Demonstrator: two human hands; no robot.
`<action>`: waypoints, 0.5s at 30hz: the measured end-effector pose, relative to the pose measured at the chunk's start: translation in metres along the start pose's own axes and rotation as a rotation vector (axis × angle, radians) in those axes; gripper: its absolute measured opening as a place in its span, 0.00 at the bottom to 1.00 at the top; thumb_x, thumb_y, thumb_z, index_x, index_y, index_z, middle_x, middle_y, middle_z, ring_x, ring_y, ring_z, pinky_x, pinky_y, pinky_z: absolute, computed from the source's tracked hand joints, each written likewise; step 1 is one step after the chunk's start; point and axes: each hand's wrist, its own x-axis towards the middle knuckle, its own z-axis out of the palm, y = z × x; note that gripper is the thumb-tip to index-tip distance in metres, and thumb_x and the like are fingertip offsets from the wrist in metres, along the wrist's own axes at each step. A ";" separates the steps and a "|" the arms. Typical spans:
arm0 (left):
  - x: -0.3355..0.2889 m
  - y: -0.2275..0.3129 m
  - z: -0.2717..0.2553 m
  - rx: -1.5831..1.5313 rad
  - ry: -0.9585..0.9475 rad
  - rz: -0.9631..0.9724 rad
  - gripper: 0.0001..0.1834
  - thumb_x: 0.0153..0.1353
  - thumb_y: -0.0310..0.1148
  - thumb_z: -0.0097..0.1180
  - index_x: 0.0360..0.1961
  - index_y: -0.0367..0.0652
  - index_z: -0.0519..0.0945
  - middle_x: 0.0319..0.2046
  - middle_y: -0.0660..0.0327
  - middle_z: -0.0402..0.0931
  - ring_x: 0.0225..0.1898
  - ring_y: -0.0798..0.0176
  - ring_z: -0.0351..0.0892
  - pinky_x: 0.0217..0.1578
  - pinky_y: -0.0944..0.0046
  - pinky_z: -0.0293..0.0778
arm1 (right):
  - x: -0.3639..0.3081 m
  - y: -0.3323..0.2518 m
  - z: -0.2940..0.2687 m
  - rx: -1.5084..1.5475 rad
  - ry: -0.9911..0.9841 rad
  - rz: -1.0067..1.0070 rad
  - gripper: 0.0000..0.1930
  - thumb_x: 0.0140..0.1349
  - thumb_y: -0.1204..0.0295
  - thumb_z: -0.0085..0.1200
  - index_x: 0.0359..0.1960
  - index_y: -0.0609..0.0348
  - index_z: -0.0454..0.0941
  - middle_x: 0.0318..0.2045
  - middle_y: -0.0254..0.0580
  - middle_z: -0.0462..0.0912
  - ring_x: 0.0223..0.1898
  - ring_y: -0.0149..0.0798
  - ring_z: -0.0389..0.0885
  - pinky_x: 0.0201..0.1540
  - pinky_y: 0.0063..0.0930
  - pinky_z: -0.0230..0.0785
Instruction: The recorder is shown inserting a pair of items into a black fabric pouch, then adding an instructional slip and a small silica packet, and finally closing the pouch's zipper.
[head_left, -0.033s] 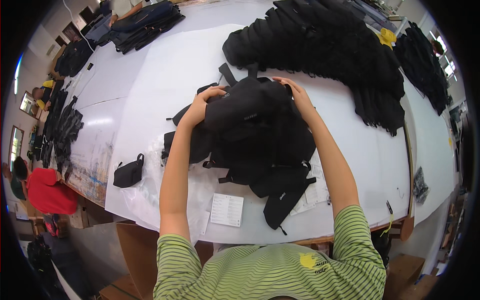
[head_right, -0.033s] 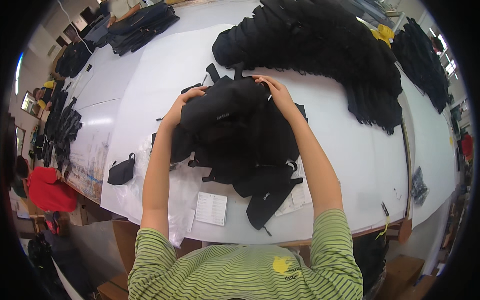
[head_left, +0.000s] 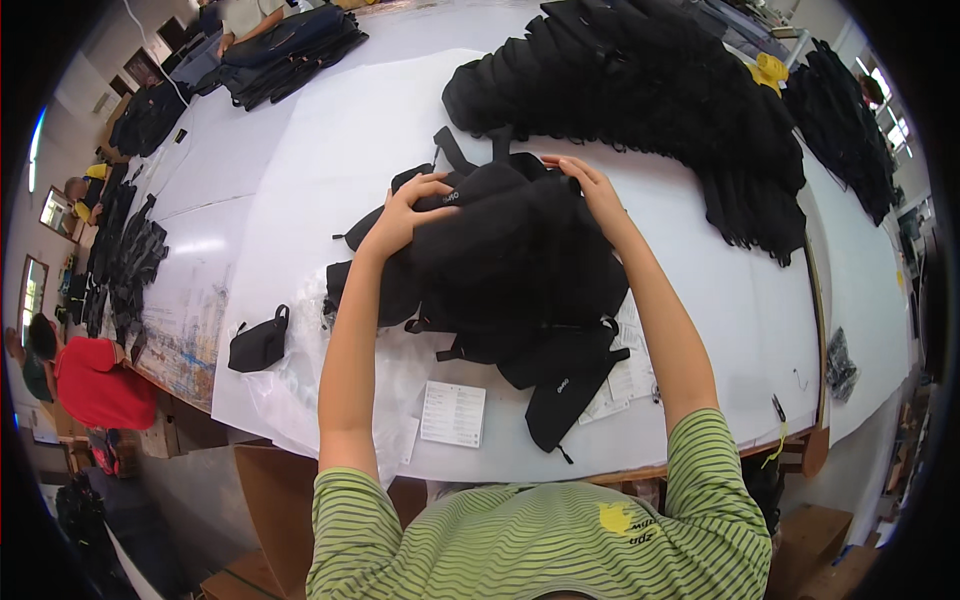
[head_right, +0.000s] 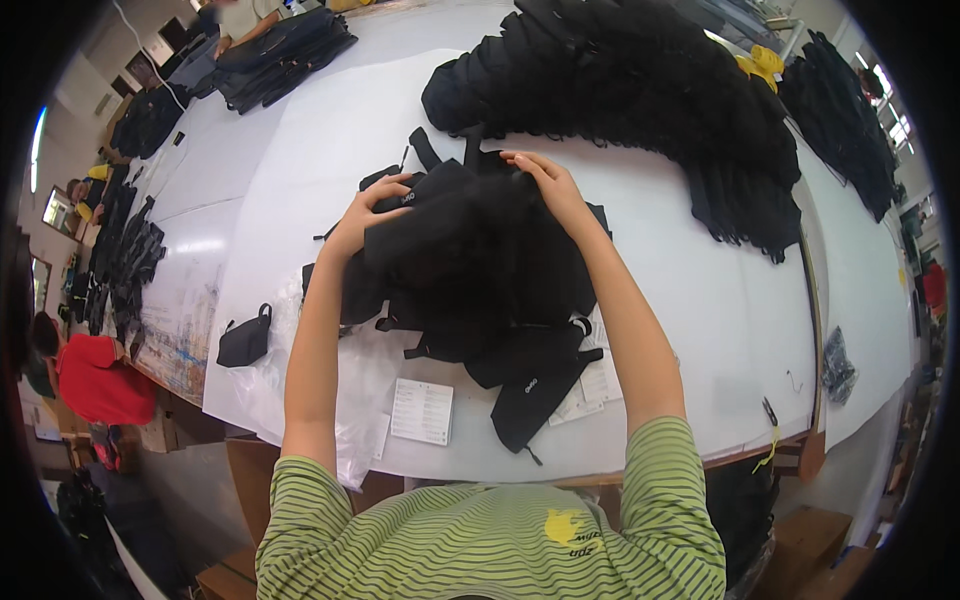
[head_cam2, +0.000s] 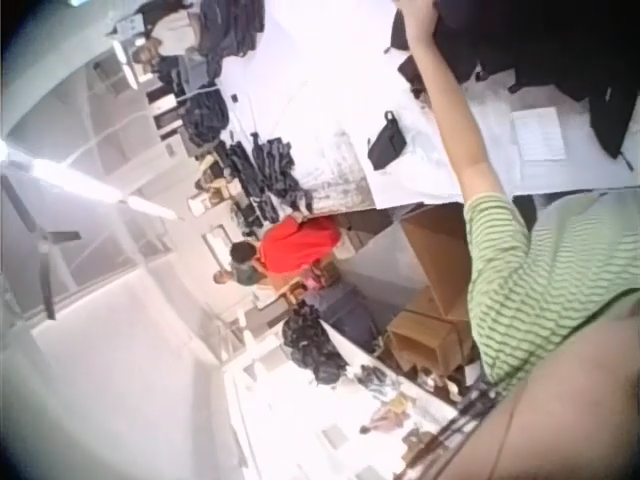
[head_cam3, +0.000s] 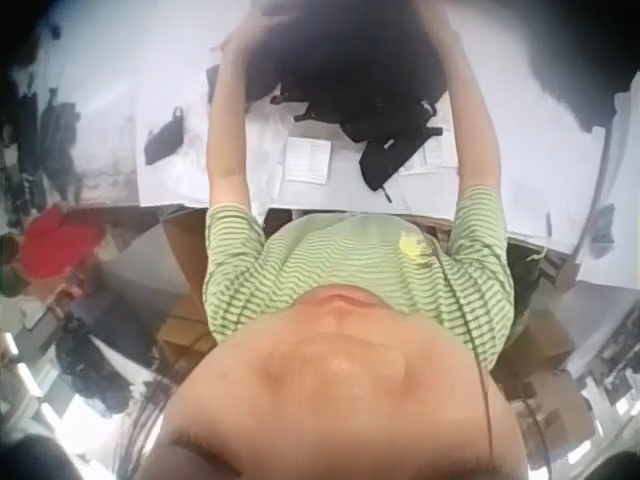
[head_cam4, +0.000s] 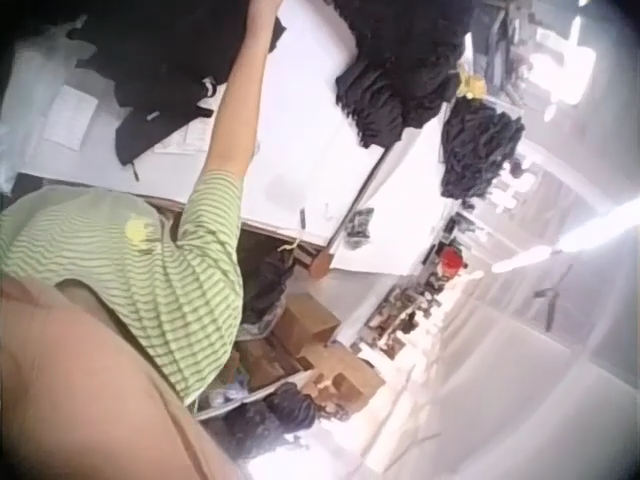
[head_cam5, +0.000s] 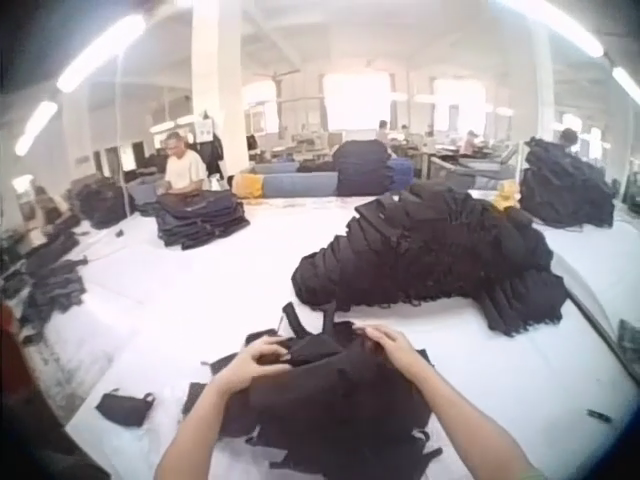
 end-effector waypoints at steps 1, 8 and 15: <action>-0.011 0.014 0.007 0.004 -0.007 0.010 0.20 0.50 0.44 0.62 0.45 0.50 0.81 0.61 0.60 0.65 0.67 0.55 0.55 0.66 0.44 0.35 | -0.013 -0.003 -0.002 -0.001 0.011 -0.006 0.18 0.67 0.60 0.45 0.47 0.58 0.79 0.49 0.36 0.78 0.56 0.31 0.69 0.60 0.25 0.56; -0.080 0.056 0.093 0.295 0.022 0.068 0.18 0.52 0.55 0.58 0.44 0.69 0.82 0.65 0.65 0.58 0.71 0.46 0.29 0.61 0.33 0.16 | -0.092 0.044 0.024 -0.612 0.192 -0.380 0.20 0.59 0.63 0.54 0.54 0.46 0.73 0.56 0.45 0.69 0.60 0.47 0.64 0.63 0.36 0.55; -0.082 0.041 0.110 0.552 0.186 0.160 0.27 0.48 0.59 0.60 0.51 0.72 0.77 0.66 0.64 0.55 0.70 0.43 0.33 0.61 0.28 0.23 | -0.112 0.084 -0.004 -0.892 0.343 -0.178 0.29 0.60 0.50 0.49 0.62 0.45 0.64 0.58 0.52 0.68 0.59 0.52 0.66 0.61 0.40 0.58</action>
